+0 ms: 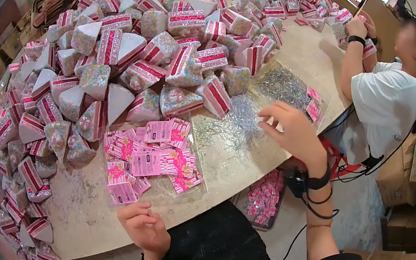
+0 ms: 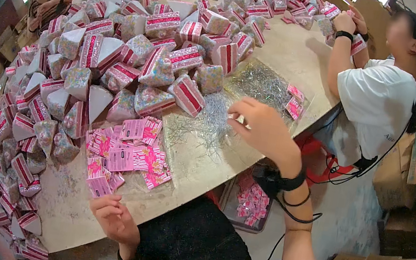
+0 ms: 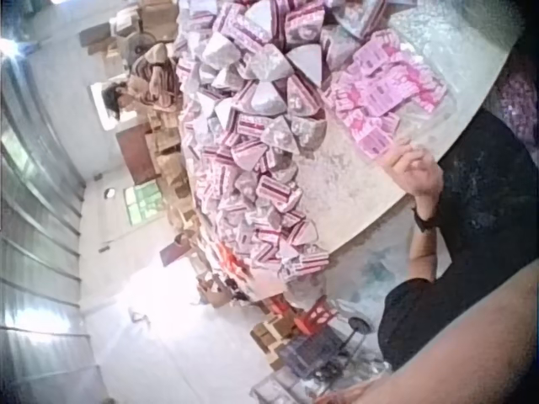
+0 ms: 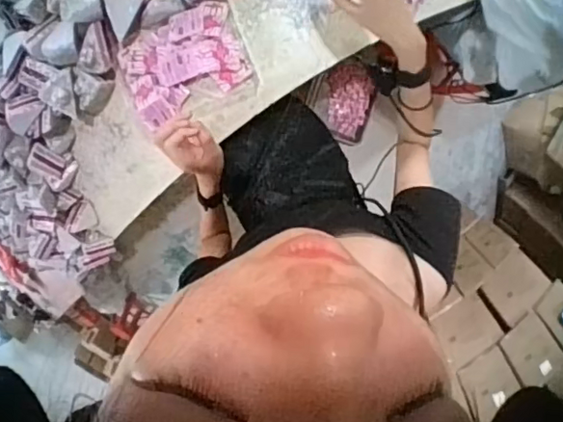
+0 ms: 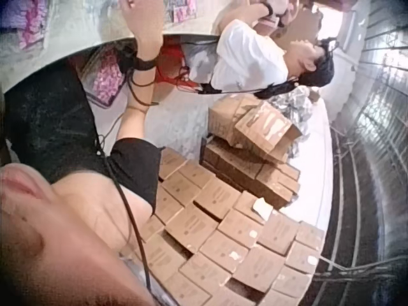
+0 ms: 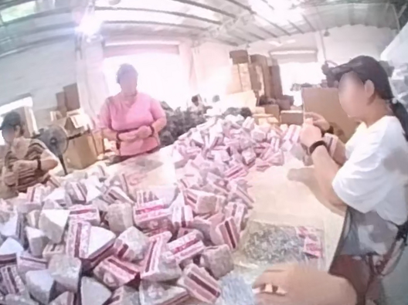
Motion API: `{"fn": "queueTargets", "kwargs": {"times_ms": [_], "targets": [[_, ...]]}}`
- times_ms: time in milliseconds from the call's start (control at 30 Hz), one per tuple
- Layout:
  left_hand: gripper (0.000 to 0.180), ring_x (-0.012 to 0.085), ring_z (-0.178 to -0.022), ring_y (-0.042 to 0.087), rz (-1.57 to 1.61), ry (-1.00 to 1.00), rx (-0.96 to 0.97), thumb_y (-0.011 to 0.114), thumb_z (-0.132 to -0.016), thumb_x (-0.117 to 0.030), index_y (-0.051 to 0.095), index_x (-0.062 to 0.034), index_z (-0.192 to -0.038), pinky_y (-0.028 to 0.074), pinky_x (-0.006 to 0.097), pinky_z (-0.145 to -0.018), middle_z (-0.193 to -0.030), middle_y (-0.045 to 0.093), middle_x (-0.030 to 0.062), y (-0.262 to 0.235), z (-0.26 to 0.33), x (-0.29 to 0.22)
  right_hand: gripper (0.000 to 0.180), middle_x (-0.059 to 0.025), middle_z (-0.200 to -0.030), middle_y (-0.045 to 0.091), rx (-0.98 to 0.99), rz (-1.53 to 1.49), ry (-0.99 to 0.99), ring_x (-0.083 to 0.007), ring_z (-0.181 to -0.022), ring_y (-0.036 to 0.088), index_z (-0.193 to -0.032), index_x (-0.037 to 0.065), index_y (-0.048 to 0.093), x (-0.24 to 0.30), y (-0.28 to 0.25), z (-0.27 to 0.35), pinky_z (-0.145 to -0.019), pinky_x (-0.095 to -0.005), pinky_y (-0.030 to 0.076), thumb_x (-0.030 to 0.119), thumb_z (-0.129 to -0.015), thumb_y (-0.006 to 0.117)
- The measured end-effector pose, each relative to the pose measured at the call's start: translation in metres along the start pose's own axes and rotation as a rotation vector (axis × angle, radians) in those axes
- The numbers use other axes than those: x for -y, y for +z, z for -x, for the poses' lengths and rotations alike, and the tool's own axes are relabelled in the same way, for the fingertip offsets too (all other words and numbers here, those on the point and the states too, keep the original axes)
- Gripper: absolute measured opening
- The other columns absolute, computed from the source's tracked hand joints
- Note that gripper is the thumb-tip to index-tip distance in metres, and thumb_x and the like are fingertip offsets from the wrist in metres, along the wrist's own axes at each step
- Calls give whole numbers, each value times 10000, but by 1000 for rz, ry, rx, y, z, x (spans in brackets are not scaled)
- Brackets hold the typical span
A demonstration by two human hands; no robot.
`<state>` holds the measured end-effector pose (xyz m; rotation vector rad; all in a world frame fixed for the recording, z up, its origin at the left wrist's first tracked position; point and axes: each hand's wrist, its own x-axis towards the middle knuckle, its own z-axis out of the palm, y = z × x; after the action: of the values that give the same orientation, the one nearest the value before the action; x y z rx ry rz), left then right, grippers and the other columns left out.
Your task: Packaging triangular items into small pink sleeves or packets.
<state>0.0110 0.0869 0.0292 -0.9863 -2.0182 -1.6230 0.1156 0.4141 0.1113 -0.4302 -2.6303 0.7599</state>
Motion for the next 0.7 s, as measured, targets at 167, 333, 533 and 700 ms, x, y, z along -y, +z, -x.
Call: {"fn": "queueTargets", "kwargs": {"times_ms": [167, 333, 533, 700], "targets": [[195, 256, -859, 525, -25, -23, -4, 565, -764, 82, 475, -72, -844, 470, 366, -740, -931, 435, 110, -7, 2, -10, 156, -119, -894, 579, -19, 233, -130, -334, -781, 602, -952, 55, 607, -4, 41, -16, -670, -402, 492, 156, -840, 648], [191, 235, -848, 523, -18, -40, 34, 550, -778, 86, 469, -74, -844, 450, 341, -746, -909, 439, 97, -3, -2, -11, 139, -102, -821, 605, -141, 130, -97, -259, -723, 613, -948, 73, 671, -4, 43, -14, -635, -353, 493, 65, -809, 660], [218, 230, -818, 531, -19, 32, 63, 571, -749, 89, 468, -79, -840, 450, 333, -731, -888, 445, 94, -5, -3, -7, 209, -93, -818, 602, -349, -55, -23, -238, -708, 602, -1029, 58, 666, 18, 43, 1, -611, -316, 474, 6, -828, 638], [283, 239, -757, 561, -30, 52, 64, 649, -705, 75, 509, -104, -874, 467, 345, -680, -859, 483, 81, -4, 0, -2, 200, -80, -820, 544, -490, -170, 94, -165, -681, 535, -1039, 28, 660, 11, 68, 10, -590, -263, 414, -33, -859, 595]]}}
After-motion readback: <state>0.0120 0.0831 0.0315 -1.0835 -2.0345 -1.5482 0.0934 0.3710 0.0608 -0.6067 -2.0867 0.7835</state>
